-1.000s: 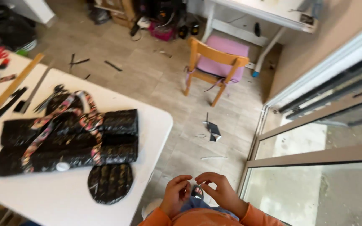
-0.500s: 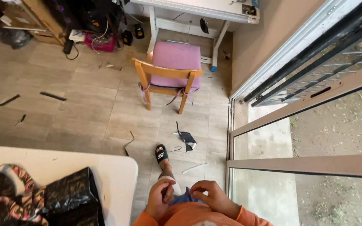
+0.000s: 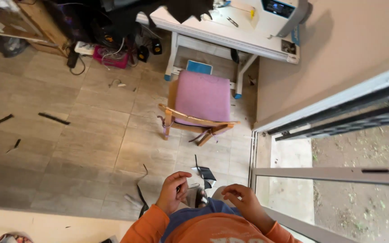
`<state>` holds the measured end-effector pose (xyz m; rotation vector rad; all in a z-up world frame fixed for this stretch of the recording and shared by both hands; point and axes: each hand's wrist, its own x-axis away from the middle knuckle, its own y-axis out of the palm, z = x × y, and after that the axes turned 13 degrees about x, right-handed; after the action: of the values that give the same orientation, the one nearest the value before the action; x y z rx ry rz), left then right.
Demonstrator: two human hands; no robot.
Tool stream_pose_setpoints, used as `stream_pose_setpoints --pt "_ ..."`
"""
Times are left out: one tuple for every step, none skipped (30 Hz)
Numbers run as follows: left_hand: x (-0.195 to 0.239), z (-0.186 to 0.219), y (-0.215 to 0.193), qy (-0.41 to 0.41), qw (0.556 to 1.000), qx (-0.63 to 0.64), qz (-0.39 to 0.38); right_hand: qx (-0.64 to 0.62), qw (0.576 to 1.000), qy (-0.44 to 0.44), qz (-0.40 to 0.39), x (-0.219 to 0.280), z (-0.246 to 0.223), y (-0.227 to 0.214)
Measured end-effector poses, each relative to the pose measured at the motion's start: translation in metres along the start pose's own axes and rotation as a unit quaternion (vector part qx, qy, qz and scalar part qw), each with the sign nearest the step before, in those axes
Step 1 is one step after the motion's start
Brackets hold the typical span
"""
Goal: The person uses scissors to cut small black fabric strips on a workbench filled with sewing supplies.
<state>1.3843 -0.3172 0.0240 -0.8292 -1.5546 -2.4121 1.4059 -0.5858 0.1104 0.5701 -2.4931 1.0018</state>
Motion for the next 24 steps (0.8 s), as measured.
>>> stream_pose_setpoints --pt "-0.005 0.006 -0.003 0.013 1.000 0.011 0.013 0.008 1.000 -0.007 -0.019 -0.010 -0.011 -0.001" --pt "-0.009 0.011 -0.007 0.017 0.999 0.031 0.005 0.015 0.999 0.009 -0.042 -0.020 -0.022 -0.002" --pt "-0.015 0.015 -0.013 0.024 0.998 0.050 -0.002 0.023 0.997 0.022 -0.068 -0.033 -0.030 -0.002" --pt "-0.018 0.011 -0.016 0.042 0.997 0.062 0.013 0.032 0.995 0.013 -0.090 -0.050 -0.035 -0.003" --pt "-0.022 0.015 -0.018 0.036 0.995 0.087 0.036 0.043 0.993 0.015 -0.108 -0.066 -0.044 -0.003" --pt "-0.026 0.018 -0.019 0.030 0.991 0.113 0.058 0.054 0.990 0.016 -0.126 -0.082 -0.053 -0.003" --pt "-0.029 0.022 -0.023 0.041 0.990 0.117 0.062 0.058 0.989 0.008 -0.135 -0.106 -0.054 0.003" --pt "-0.033 0.025 -0.026 0.046 0.989 0.115 0.075 0.032 0.989 -0.047 -0.139 -0.130 -0.055 0.009" --pt "-0.038 0.022 -0.022 0.052 0.987 0.120 0.088 0.011 0.984 -0.102 -0.144 -0.151 -0.054 0.006" --pt "-0.039 0.029 -0.019 0.063 0.985 0.130 0.091 0.020 0.982 -0.108 -0.155 -0.165 -0.065 0.004" --pt "-0.043 0.036 -0.017 0.072 0.982 0.134 0.113 0.022 0.978 -0.133 -0.156 -0.187 -0.080 0.004" --pt "-0.045 0.044 -0.015 0.080 0.978 0.138 0.134 0.023 0.974 -0.158 -0.158 -0.208 -0.096 0.005" --pt "-0.051 0.051 -0.014 0.113 0.972 0.151 0.142 0.033 0.966 -0.183 -0.182 -0.229 -0.108 0.003" --pt "-0.056 0.057 -0.013 0.138 0.967 0.147 0.154 0.041 0.963 -0.191 -0.186 -0.250 -0.121 0.002" --pt "-0.056 0.059 -0.016 0.148 0.965 0.138 0.164 0.043 0.965 -0.187 -0.181 -0.259 -0.126 0.004" --pt "-0.061 0.078 -0.014 0.166 0.960 0.145 0.171 0.048 0.959 -0.200 -0.195 -0.290 -0.140 0.011" --pt "-0.059 0.087 -0.009 0.164 0.956 0.145 0.195 0.062 0.954 -0.207 -0.206 -0.307 -0.142 0.013" --pt "-0.059 0.096 -0.005 0.161 0.951 0.144 0.219 0.075 0.950 -0.214 -0.217 -0.325 -0.145 0.016" --pt "-0.052 0.105 0.006 0.152 0.952 0.146 0.222 0.076 0.951 -0.205 -0.217 -0.324 -0.164 0.013" --pt "-0.045 0.115 0.016 0.151 0.947 0.160 0.235 0.090 0.946 -0.218 -0.223 -0.323 -0.184 0.010" --pt "-0.045 0.138 0.023 0.158 0.942 0.167 0.243 0.102 0.939 -0.239 -0.223 -0.333 -0.213 0.011" --pt "-0.052 0.146 0.004 0.157 0.944 0.163 0.240 0.101 0.941 -0.240 -0.218 -0.347 -0.209 0.018" --pt "-0.057 0.150 -0.014 0.200 0.941 0.192 0.193 0.098 0.935 -0.260 -0.221 -0.363 -0.207 0.028" --pt "-0.060 0.154 -0.035 0.243 0.934 0.219 0.145 0.095 0.929 -0.279 -0.224 -0.377 -0.206 0.040"
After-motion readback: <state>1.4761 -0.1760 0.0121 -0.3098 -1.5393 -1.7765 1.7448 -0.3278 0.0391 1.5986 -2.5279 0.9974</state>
